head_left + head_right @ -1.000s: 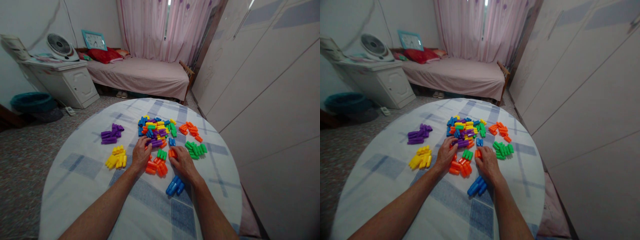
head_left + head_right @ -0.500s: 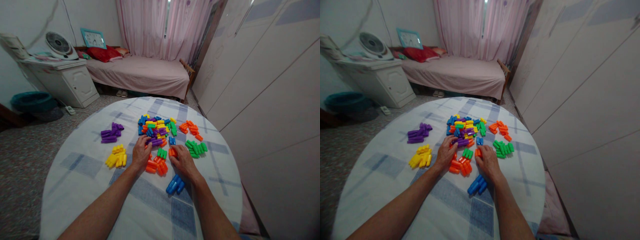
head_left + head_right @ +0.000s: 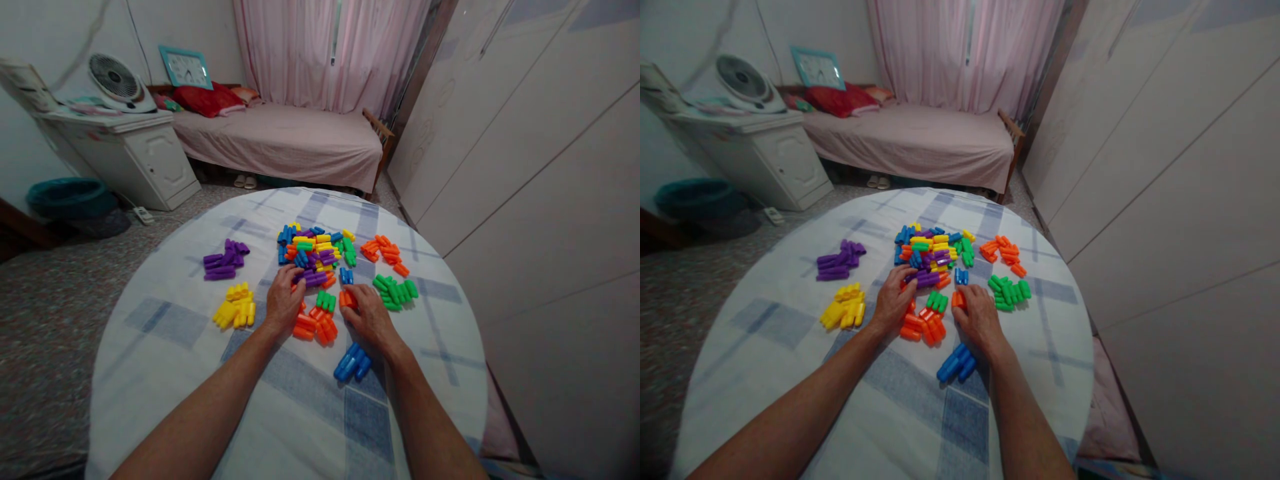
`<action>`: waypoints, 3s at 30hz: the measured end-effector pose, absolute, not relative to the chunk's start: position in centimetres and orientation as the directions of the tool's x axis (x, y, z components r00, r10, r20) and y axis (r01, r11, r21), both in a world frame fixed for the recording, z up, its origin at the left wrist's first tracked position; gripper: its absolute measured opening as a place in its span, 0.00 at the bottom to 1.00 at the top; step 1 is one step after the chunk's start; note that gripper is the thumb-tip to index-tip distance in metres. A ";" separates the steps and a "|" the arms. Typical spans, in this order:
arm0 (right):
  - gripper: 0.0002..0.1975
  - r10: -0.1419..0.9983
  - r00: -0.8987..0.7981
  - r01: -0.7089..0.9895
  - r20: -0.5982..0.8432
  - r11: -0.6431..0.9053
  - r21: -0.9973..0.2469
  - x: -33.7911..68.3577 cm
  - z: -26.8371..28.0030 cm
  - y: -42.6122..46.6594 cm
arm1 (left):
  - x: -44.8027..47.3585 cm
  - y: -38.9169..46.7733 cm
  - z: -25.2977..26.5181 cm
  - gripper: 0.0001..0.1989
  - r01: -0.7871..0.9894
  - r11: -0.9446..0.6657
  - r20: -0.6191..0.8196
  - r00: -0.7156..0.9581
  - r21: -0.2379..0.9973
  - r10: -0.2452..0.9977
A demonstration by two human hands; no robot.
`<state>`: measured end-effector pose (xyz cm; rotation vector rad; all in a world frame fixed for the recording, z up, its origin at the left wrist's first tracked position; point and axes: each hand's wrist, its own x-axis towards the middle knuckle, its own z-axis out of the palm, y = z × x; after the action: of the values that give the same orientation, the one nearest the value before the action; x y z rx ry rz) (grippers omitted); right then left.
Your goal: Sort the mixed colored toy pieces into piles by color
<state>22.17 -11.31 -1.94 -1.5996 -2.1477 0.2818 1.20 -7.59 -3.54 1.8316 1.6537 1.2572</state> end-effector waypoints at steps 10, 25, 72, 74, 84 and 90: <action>0.20 0.943 -0.240 0.857 0.231 0.318 -0.405 22.2 -1.9 -11.3 | 1.3 -7.6 -3.4 0.13 0.598 -0.238 0.355 -0.084 0.766 0.931; 0.19 0.939 -0.250 0.841 0.236 0.331 -0.427 22.2 -1.6 -11.4 | 1.3 -7.7 -3.1 0.13 0.598 -0.244 0.364 -0.086 0.764 0.927; 0.19 0.936 -0.253 0.850 0.244 0.336 -0.406 22.2 -1.7 -11.4 | 1.1 -7.6 -3.3 0.12 0.607 -0.273 0.391 -0.068 0.746 0.918; 0.19 0.935 -0.254 0.850 0.249 0.338 -0.404 22.2 -1.7 -11.4 | 1.1 -7.6 -3.3 0.12 0.608 -0.279 0.397 -0.064 0.743 0.916; 0.19 0.939 -0.252 0.854 0.232 0.329 -0.403 22.2 -1.5 -11.5 | 1.1 -7.7 -3.4 0.13 0.616 -0.276 0.391 -0.057 0.738 0.919; 0.19 0.942 -0.246 0.853 0.230 0.323 -0.409 22.1 -1.2 -11.6 | 1.0 -7.6 -3.3 0.12 0.614 -0.278 0.394 -0.060 0.739 0.917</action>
<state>22.07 -11.58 -1.20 -1.5849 -2.1653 0.2768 1.05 -7.63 -3.31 1.8862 1.6369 1.2633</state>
